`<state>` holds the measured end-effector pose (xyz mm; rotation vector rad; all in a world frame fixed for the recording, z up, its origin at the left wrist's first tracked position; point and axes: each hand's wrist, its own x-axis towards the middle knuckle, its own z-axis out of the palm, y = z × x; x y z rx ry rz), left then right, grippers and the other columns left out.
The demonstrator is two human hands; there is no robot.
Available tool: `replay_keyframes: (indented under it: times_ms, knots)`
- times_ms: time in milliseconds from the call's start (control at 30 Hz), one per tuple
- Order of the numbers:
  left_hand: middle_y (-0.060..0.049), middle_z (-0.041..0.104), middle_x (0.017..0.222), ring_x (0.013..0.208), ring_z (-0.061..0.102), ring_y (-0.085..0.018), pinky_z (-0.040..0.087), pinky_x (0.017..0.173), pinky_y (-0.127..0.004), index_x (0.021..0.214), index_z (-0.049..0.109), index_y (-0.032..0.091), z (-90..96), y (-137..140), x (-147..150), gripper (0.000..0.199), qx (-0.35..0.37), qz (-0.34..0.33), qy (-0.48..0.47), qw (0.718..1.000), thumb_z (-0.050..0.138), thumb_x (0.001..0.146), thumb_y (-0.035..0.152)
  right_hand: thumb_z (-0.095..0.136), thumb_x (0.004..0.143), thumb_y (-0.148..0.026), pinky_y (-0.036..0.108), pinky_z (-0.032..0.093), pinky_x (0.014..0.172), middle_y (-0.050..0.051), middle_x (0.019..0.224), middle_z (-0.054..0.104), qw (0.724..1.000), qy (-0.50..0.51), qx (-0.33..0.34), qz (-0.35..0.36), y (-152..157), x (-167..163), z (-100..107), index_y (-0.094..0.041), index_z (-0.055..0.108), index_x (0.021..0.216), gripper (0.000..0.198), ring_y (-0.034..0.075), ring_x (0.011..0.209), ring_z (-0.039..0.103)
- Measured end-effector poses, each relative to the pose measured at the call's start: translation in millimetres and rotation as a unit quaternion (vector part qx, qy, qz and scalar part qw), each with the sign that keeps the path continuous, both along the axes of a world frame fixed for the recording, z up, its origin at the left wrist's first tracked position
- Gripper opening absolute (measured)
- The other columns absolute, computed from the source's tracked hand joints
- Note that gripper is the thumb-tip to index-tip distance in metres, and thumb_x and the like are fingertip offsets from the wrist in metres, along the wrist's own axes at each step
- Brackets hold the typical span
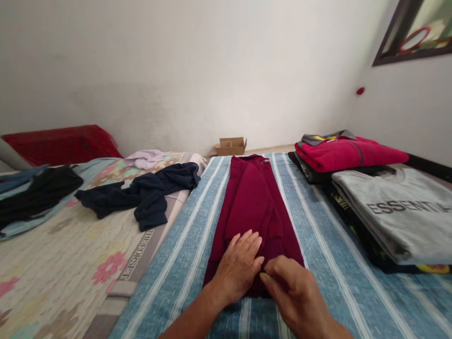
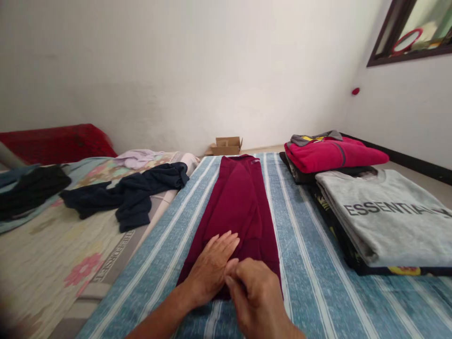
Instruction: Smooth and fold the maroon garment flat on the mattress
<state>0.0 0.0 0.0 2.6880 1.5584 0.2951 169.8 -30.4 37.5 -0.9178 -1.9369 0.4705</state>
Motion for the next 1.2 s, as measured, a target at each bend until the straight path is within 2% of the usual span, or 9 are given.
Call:
replay_keyframes:
  times_ms: [100,233,433,533,600,767,900,1100,1200]
  knots:
    - [-0.008,0.043,0.141,0.134,0.029,-0.021,0.027,0.110,-0.046,0.134,0.040,0.018,-0.6,0.3,0.2,0.044,-0.015,-0.003,-0.002,1.000,0.034,0.094,0.035,0.042,0.089,-0.017,0.034,0.051,0.078,0.007,0.091,0.066,0.986,-0.070,0.129,-0.075,3.8,-7.3,-34.2,-0.019,0.061,0.089,0.018,0.019,0.085,0.062]
    - [-0.007,0.041,0.142,0.135,0.028,-0.021,0.025,0.111,-0.047,0.136,0.040,0.018,2.3,0.4,-0.3,0.044,-0.056,0.006,-0.025,0.998,0.031,0.095,0.031,0.041,0.089,-0.019,0.045,0.044,0.095,0.010,0.114,0.063,0.970,-0.135,0.160,-0.125,9.7,-10.7,-59.2,-0.017,0.058,0.109,0.027,0.024,0.111,0.055]
    - [-0.005,0.043,0.141,0.131,0.037,-0.017,0.031,0.109,-0.037,0.136,0.041,0.019,39.0,17.0,-17.5,0.046,-0.172,0.012,-0.134,0.976,0.034,0.093,0.033,0.048,0.087,-0.028,0.045,0.045,0.096,0.010,0.119,0.061,0.971,-0.166,0.122,-0.124,16.4,-13.7,-57.8,-0.016,0.056,0.117,0.034,0.026,0.113,0.054]
    - [-0.006,0.049,0.136,0.127,0.042,-0.016,0.032,0.109,-0.035,0.130,0.047,0.018,55.5,49.1,-24.4,0.043,-0.128,0.023,-0.147,0.981,0.035,0.091,0.030,0.051,0.086,-0.032,0.045,0.043,0.099,0.010,0.119,0.061,0.974,-0.173,0.109,-0.101,26.2,-18.0,-47.9,-0.017,0.057,0.117,0.035,0.025,0.114,0.054]
    - [-0.008,0.052,0.133,0.126,0.044,-0.017,0.032,0.108,-0.036,0.126,0.051,0.016,57.5,81.8,-23.0,0.041,-0.076,0.023,-0.124,0.989,0.036,0.090,0.027,0.053,0.086,-0.036,0.045,0.041,0.101,0.010,0.121,0.060,0.974,-0.193,0.093,-0.073,37.5,-21.7,-39.0,-0.017,0.056,0.118,0.038,0.026,0.116,0.052]
    - [-0.013,0.048,0.135,0.129,0.039,-0.017,0.028,0.110,-0.032,0.126,0.050,0.009,41.7,175.9,-7.2,0.042,-0.012,-0.008,-0.027,1.000,0.030,0.091,0.022,0.051,0.082,-0.057,0.045,0.036,0.104,0.011,0.129,0.054,0.970,-0.226,0.089,0.013,68.0,-28.2,-30.1,-0.020,0.053,0.124,0.055,0.027,0.123,0.045]
    - [-0.010,0.036,0.145,0.136,0.026,-0.021,0.022,0.111,-0.040,0.132,0.043,0.012,26.0,228.4,-2.2,0.047,-0.004,-0.021,0.032,0.999,0.031,0.093,0.034,0.046,0.080,-0.066,0.047,0.040,0.100,0.010,0.129,0.054,0.967,-0.212,0.136,0.025,78.7,-38.8,-58.6,-0.026,0.048,0.127,0.061,0.027,0.122,0.047]
    - [-0.005,0.026,0.150,0.140,0.013,-0.023,0.011,0.111,-0.049,0.141,0.030,0.023,6.5,257.9,-10.6,0.060,-0.068,-0.012,0.076,0.995,0.018,0.092,0.056,0.047,0.088,-0.045,0.049,0.044,0.093,0.004,0.109,0.067,0.953,-0.152,0.246,-0.089,88.4,-65.3,-116.0,-0.031,0.056,0.112,0.029,0.026,0.104,0.060]
    - [-0.005,0.023,0.151,0.140,0.010,-0.024,0.013,0.110,-0.051,0.141,0.029,0.025,-0.6,259.7,-13.4,0.063,-0.074,-0.022,0.089,0.993,0.017,0.090,0.060,0.047,0.090,-0.039,0.048,0.044,0.094,0.003,0.101,0.069,0.941,-0.144,0.294,-0.087,94.5,-72.4,-130.6,-0.029,0.057,0.108,0.023,0.023,0.096,0.064]
